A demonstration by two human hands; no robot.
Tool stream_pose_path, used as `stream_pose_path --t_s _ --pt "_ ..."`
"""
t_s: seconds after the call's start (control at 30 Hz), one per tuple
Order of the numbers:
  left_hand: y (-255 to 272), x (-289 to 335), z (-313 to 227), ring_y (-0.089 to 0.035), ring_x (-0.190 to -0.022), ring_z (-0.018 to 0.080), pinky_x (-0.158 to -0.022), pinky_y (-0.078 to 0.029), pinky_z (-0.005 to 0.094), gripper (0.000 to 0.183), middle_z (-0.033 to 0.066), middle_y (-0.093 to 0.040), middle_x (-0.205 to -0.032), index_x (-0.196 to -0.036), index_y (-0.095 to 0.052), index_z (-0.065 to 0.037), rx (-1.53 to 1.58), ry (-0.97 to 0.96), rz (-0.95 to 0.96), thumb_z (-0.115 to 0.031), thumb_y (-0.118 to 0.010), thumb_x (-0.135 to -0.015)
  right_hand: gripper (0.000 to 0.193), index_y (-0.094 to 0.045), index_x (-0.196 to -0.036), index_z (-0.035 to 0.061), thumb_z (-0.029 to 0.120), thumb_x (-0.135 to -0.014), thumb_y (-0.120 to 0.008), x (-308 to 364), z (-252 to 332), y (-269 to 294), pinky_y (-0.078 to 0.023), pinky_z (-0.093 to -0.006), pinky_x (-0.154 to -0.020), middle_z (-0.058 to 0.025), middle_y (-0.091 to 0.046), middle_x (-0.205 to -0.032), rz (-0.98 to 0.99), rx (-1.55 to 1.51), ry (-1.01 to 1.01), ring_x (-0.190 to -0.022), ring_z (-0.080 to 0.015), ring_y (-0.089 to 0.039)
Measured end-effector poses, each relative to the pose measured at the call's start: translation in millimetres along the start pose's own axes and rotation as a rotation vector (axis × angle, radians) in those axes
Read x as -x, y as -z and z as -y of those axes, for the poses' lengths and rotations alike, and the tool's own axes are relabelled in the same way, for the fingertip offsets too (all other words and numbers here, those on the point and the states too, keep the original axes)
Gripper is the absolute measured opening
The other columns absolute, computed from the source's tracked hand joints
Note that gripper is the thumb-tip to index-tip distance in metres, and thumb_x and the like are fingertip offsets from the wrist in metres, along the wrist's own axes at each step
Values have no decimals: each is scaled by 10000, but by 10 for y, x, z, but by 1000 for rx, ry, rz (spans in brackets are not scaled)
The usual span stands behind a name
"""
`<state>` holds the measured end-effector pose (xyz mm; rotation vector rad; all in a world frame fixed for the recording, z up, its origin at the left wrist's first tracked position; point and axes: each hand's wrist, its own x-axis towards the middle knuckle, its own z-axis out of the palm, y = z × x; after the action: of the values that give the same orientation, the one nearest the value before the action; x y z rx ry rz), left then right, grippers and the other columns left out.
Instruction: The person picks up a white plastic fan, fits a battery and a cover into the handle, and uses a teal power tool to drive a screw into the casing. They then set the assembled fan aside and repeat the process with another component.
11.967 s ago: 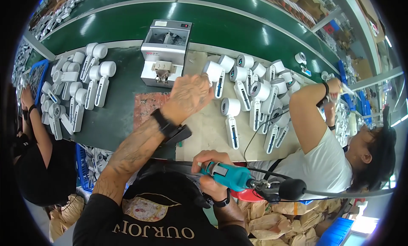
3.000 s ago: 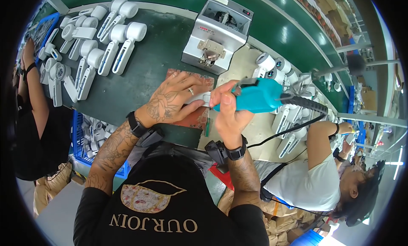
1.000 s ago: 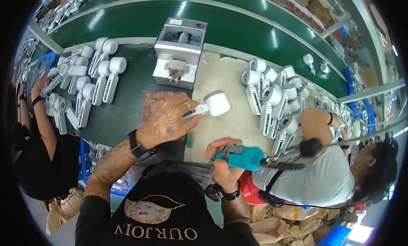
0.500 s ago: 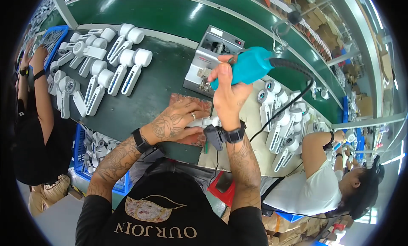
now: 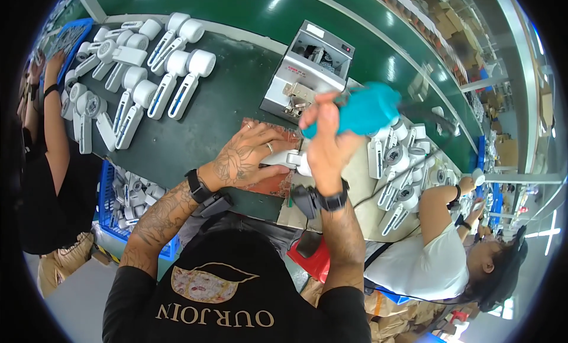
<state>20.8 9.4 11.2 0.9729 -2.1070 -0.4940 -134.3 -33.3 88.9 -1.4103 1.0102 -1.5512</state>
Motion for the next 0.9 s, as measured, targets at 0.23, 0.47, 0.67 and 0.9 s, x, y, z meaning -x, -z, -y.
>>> stream_pose_path --t_s 0.23,0.47,0.67,0.9 --pt "51 0 -6 -537 -1123 276 -961 -413 442 514 78 -589 -1195 -1287 -605 -118 -2 13 73 -349 -727 -845 476 -523 -1044 -29 438 -996 -600 252 -5 223 -464 -325 -596 -77 -538 -723 24 -8 35 -629 -187 -548" --pt "9 2 -9 -535 -1121 278 -955 -414 446 472 64 -596 -1197 -1257 -630 -136 -16 26 58 -363 -725 -853 437 -513 -1004 -18 409 -999 -606 316 -179 268 -463 -323 -600 -84 -541 -717 66 -52 14 -632 -189 -552" --pt "-23 -9 -16 -529 -1129 290 -966 -409 452 436 63 -588 -1218 -1218 -644 -128 -100 38 77 -378 -716 -868 406 -499 -956 3 394 -1007 -599 304 -192 211 -461 -323 -594 -85 -542 -710 93 -24 39 -627 -190 -550" --pt "-24 14 -1 -532 -1116 290 -968 -402 451 457 74 -583 -1213 -1246 -625 -122 -92 17 71 -379 -702 -876 372 -537 -1006 -2 368 -1034 -554 206 -102 184 -460 -314 -586 -58 -541 -714 25 56 -105 -649 -171 -563"
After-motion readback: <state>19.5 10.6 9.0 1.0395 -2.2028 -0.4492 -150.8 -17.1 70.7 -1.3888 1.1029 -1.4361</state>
